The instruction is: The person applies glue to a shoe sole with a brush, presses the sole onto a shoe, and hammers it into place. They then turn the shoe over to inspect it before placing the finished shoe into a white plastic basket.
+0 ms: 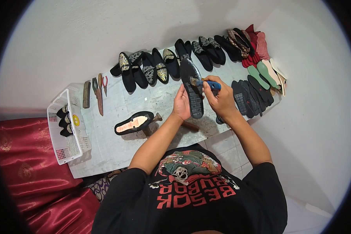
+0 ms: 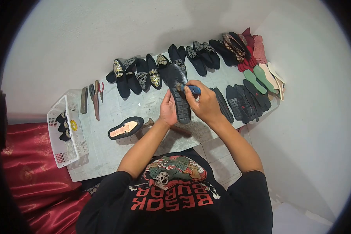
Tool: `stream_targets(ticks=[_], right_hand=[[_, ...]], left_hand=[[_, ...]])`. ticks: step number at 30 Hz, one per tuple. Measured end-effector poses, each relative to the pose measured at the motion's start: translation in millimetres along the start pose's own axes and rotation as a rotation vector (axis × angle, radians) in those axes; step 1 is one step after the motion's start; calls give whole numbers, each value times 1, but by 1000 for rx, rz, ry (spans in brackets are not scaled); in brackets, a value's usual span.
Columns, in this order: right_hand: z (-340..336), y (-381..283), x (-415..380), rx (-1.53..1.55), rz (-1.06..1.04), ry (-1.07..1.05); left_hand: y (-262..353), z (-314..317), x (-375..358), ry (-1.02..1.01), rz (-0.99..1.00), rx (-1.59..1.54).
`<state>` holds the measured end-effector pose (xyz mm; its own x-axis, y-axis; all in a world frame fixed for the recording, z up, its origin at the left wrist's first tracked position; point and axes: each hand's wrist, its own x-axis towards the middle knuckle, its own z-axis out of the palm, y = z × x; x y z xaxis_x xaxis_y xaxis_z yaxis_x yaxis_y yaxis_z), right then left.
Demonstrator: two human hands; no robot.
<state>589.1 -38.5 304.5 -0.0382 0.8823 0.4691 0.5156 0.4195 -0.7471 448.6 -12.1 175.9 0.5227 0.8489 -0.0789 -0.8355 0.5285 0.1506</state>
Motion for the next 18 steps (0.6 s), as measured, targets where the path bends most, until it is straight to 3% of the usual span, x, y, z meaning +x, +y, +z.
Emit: stream_targets(ticks=[8, 12, 14, 18], right_hand=[[4, -16, -25, 25, 25, -184], [0, -8, -8, 9, 93, -132], [-3, -8, 7, -33, 18, -9], [-6, -5, 13, 15, 110, 16]], left_hand=[[10, -13, -9, -137, -77, 23], [7, -9, -14, -68, -80, 83], [3, -14, -15, -81, -102, 127], [-2, -18, -21, -245, -215, 162]])
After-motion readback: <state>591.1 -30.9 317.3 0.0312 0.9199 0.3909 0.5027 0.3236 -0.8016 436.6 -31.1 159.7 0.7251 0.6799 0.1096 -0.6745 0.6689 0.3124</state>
